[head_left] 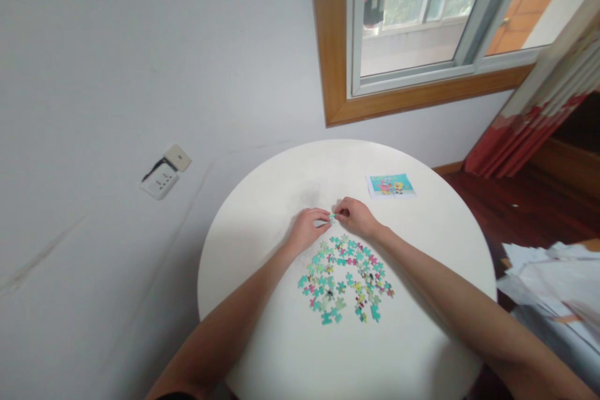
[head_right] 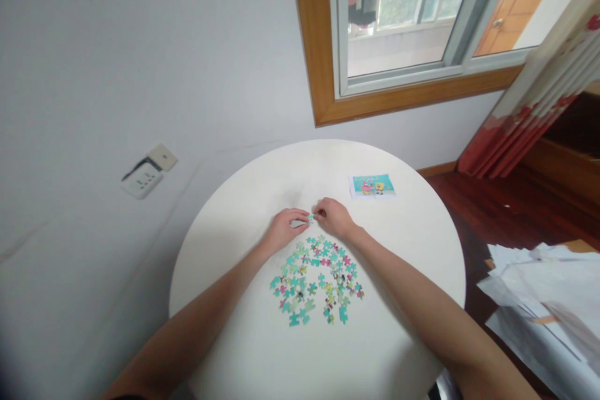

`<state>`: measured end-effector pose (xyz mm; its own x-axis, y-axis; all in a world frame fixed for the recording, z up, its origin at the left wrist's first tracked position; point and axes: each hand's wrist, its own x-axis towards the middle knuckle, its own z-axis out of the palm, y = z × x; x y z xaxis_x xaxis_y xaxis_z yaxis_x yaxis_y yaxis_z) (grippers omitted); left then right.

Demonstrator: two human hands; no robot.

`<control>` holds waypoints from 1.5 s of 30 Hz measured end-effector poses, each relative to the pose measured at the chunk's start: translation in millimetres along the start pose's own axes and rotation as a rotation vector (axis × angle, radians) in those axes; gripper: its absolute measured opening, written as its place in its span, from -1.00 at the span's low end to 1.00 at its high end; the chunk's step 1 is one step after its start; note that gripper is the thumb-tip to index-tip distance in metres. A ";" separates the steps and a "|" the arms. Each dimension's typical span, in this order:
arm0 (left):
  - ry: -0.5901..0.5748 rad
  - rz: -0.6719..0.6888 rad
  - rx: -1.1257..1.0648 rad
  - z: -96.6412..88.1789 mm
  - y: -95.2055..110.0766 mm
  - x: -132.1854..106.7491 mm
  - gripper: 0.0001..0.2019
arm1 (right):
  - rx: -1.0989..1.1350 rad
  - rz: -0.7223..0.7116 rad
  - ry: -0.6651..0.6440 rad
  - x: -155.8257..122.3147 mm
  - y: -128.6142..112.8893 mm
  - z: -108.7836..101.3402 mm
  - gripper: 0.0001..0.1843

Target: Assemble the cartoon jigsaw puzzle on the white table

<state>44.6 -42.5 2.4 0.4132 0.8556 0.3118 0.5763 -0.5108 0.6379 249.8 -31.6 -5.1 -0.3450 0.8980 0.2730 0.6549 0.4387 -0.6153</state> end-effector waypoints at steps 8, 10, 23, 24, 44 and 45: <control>-0.007 -0.007 -0.034 -0.9 1.4 0.2 -0.84 | 0.030 -0.004 0.019 -1.1 2.1 2.2 -0.93; -0.007 -0.020 -0.048 -0.3 0.3 0.0 -0.81 | 0.034 -0.003 0.025 -1.3 1.9 2.3 -0.93; -0.018 -0.066 0.004 0.4 -2.8 -0.1 -0.72 | 0.040 -0.016 0.030 -1.2 2.8 2.2 -0.93; -0.021 -0.068 -0.002 0.3 -2.4 -0.2 -0.71 | 0.043 -0.014 0.031 -1.3 2.7 2.0 -0.93; 0.001 -0.074 0.019 2.1 -3.1 -0.8 -0.65 | 0.172 -0.007 0.089 2.4 13.0 4.3 -0.86; 0.001 -0.071 0.019 2.0 -2.9 -0.8 -0.65 | 0.171 -0.008 0.088 2.4 13.5 4.6 -0.86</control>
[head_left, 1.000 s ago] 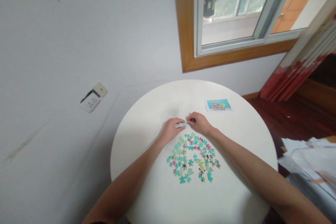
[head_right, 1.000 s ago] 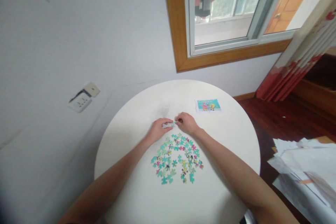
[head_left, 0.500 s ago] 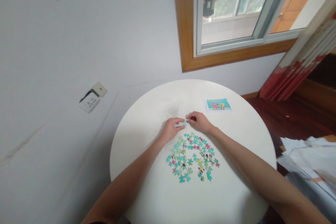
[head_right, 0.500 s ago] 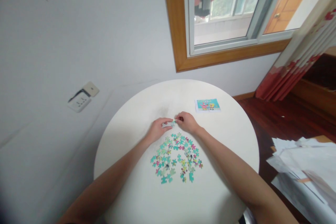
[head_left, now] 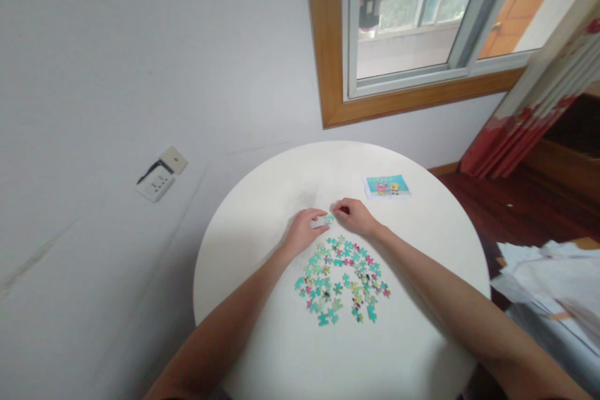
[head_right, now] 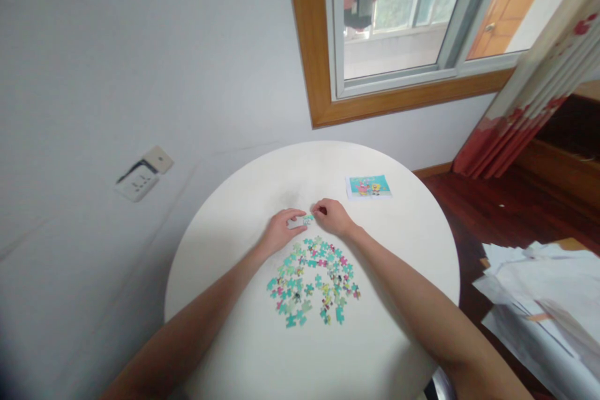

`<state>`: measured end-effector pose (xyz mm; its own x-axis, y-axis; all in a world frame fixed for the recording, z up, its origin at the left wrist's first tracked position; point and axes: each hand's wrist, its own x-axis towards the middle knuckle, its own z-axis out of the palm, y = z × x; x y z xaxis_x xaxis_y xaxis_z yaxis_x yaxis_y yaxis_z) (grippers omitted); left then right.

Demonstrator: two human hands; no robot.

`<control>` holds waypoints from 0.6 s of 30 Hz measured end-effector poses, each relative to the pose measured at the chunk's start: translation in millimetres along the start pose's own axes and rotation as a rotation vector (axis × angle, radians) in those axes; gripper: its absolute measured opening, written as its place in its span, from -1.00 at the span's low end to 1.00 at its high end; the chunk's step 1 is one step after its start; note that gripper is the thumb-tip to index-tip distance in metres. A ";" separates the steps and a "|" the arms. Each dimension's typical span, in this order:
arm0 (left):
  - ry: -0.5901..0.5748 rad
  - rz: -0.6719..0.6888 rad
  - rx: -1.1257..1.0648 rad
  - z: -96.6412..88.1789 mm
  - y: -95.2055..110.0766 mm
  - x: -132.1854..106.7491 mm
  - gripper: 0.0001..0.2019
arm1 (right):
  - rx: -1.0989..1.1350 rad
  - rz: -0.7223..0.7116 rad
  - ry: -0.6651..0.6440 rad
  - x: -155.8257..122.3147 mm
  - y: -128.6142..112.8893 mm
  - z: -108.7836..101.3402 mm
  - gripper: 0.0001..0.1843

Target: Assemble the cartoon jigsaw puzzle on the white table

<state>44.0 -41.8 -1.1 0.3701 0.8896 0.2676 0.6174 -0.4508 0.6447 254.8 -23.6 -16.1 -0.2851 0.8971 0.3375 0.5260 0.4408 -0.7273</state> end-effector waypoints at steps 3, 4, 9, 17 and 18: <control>-0.001 0.007 0.002 0.2 -0.1 0.2 -0.66 | -0.006 0.007 -0.006 -0.3 -0.1 -0.7 -0.88; 0.000 0.008 0.004 0.3 -0.3 0.3 -0.65 | -0.010 0.012 -0.011 -0.5 -0.9 -1.2 -0.88; 0.000 0.008 0.010 1.0 -1.0 0.5 -0.67 | -0.059 -0.004 -0.061 -1.5 -7.4 -3.7 -0.97; 0.006 0.018 0.035 0.8 0.1 0.3 -0.68 | -0.149 -0.021 -0.063 -2.5 -9.9 -0.8 -0.95; 0.005 0.022 0.037 0.7 0.1 0.4 -0.68 | -0.150 -0.022 -0.059 -2.8 -10.1 -0.5 -0.95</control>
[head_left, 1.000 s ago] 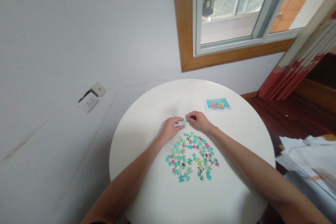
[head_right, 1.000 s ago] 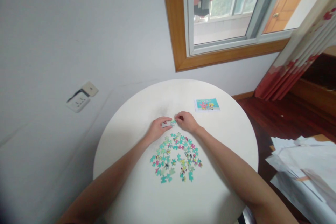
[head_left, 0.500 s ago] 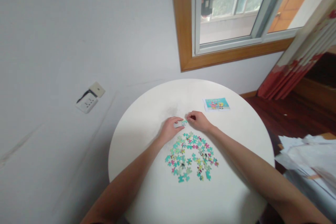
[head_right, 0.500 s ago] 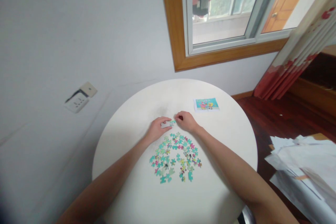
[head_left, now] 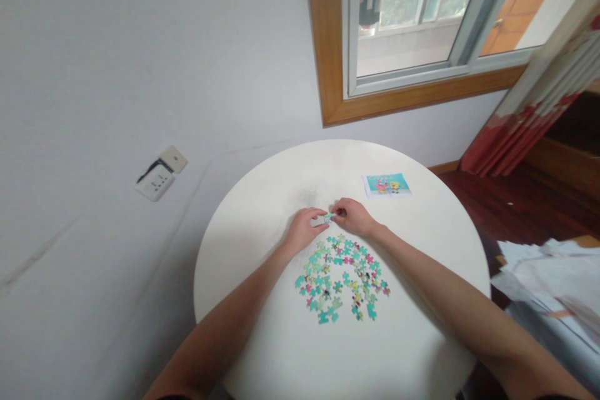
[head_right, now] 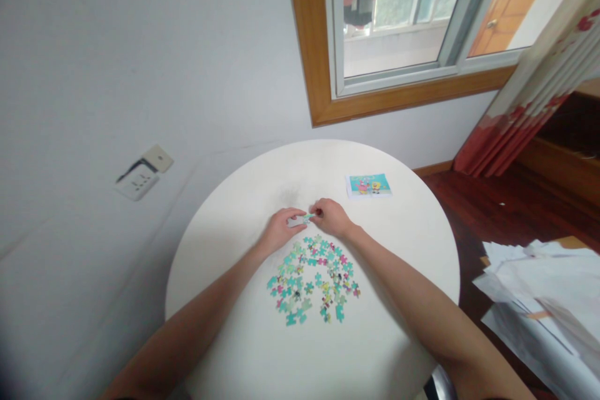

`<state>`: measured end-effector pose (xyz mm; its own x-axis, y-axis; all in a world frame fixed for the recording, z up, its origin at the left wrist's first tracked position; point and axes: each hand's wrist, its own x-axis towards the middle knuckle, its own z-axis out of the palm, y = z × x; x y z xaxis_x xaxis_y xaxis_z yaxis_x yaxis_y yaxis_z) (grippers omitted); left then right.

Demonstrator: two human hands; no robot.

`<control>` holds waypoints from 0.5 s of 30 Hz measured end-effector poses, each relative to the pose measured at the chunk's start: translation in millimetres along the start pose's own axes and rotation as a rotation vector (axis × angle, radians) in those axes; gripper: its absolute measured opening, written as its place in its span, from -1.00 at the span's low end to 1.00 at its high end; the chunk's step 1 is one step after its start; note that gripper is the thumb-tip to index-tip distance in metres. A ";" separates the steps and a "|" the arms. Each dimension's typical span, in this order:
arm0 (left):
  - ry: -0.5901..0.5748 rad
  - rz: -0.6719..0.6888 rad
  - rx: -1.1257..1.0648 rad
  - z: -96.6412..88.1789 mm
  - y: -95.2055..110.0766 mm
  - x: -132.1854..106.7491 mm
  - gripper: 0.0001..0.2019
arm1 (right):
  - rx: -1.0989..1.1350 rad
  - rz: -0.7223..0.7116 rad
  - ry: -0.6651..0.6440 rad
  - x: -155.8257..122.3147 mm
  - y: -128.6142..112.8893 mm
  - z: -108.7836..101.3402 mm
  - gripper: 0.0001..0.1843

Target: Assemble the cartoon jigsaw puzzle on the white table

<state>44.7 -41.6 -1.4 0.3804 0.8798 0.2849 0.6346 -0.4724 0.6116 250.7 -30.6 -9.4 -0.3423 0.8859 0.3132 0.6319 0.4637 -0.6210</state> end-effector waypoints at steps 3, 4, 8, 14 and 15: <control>-0.001 0.025 -0.011 0.1 -0.5 0.3 -0.72 | -0.012 -0.002 0.004 -0.5 -1.3 0.2 -0.95; 0.000 0.041 -0.015 0.3 -0.8 0.3 -0.74 | -0.018 -0.001 0.005 -0.6 -1.8 0.2 -0.95; -0.015 0.089 0.010 0.4 -2.1 0.2 -0.85 | -0.033 0.005 0.006 -0.8 -3.2 0.0 -0.95; -0.043 0.126 0.066 -1.8 -1.3 -0.5 -0.85 | -0.035 -0.001 0.002 -0.9 -2.2 0.6 -0.95; -0.043 0.129 0.069 -2.0 -1.3 -0.6 -0.85 | -0.035 -0.001 0.002 -0.9 -1.9 0.7 -0.95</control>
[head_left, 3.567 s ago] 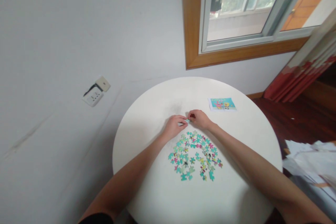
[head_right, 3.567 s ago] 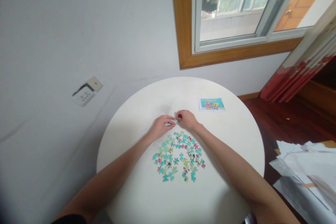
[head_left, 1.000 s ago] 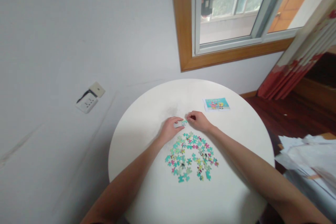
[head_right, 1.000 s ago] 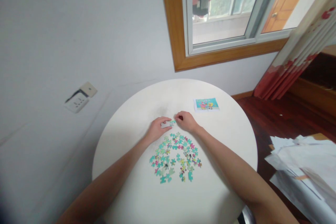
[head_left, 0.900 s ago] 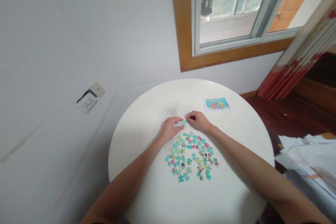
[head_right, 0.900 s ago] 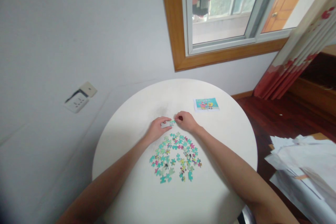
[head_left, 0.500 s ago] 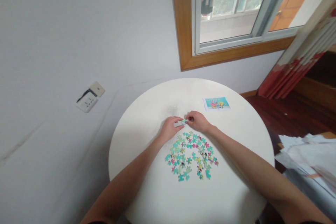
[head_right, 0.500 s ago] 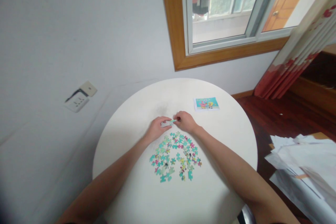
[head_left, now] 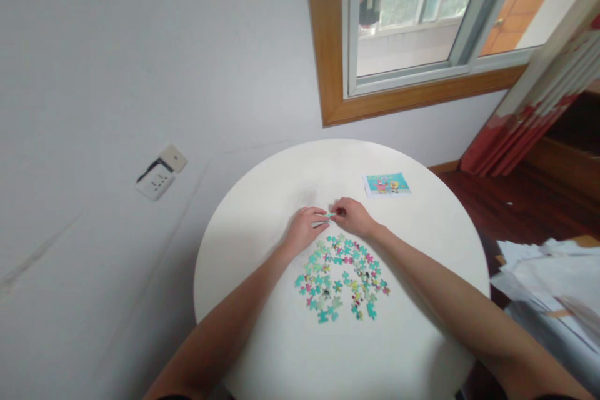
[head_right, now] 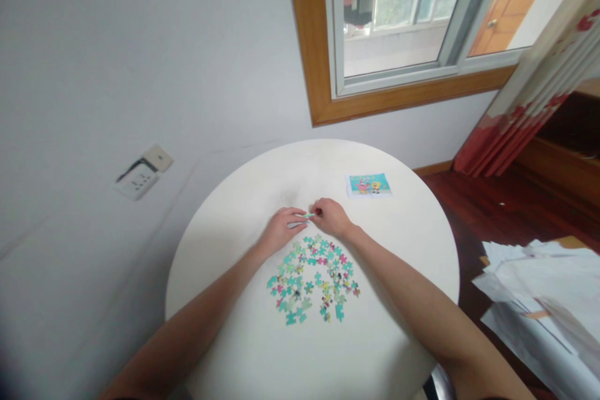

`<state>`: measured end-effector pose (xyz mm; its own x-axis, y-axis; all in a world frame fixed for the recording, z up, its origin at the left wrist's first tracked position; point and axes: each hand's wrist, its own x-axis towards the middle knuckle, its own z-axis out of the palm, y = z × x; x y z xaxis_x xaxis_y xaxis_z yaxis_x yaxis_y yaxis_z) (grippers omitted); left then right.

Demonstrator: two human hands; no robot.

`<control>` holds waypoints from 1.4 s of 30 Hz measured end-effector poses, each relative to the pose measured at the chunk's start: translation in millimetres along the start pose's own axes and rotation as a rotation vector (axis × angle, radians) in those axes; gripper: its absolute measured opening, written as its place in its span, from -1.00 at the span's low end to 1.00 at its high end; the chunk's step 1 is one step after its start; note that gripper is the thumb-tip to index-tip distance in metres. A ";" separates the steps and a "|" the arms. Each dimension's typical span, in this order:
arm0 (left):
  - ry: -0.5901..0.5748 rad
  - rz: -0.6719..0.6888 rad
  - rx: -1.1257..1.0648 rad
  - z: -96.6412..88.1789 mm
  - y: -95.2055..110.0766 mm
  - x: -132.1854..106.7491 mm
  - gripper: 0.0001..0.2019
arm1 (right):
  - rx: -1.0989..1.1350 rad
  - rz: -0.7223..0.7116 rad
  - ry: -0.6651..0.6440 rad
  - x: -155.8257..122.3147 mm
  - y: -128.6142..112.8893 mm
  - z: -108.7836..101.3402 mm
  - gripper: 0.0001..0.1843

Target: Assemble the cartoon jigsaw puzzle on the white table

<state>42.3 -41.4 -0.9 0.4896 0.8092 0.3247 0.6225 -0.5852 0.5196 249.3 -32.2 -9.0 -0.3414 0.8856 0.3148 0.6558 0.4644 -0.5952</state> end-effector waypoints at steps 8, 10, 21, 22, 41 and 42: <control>-0.008 -0.005 0.009 0.7 -0.6 -0.4 -0.81 | -0.016 0.000 0.005 0.4 1.2 1.4 -0.94; -0.010 -0.014 0.018 0.7 -0.2 -0.3 -0.77 | -0.015 0.000 0.009 0.5 1.2 1.6 -0.94; -0.031 0.013 0.020 -1.0 0.4 0.2 -0.80 | -0.022 0.003 -0.014 1.1 1.2 0.2 -0.95; -0.032 0.013 0.019 -1.1 0.6 0.2 -0.80 | -0.023 0.001 -0.013 1.1 1.4 0.2 -0.95; -0.016 0.004 -0.017 1.2 -2.6 0.7 -0.87 | -0.005 -0.016 -0.033 0.8 0.0 -4.8 -0.92; -0.016 0.004 -0.016 1.5 -2.9 0.7 -0.87 | -0.003 -0.016 -0.036 0.8 0.2 -4.7 -0.91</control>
<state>41.8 -39.2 -3.4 0.5019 0.8059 0.3141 0.6109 -0.5874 0.5308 252.3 -31.4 -5.4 -0.3760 0.8774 0.2980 0.6522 0.4790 -0.5875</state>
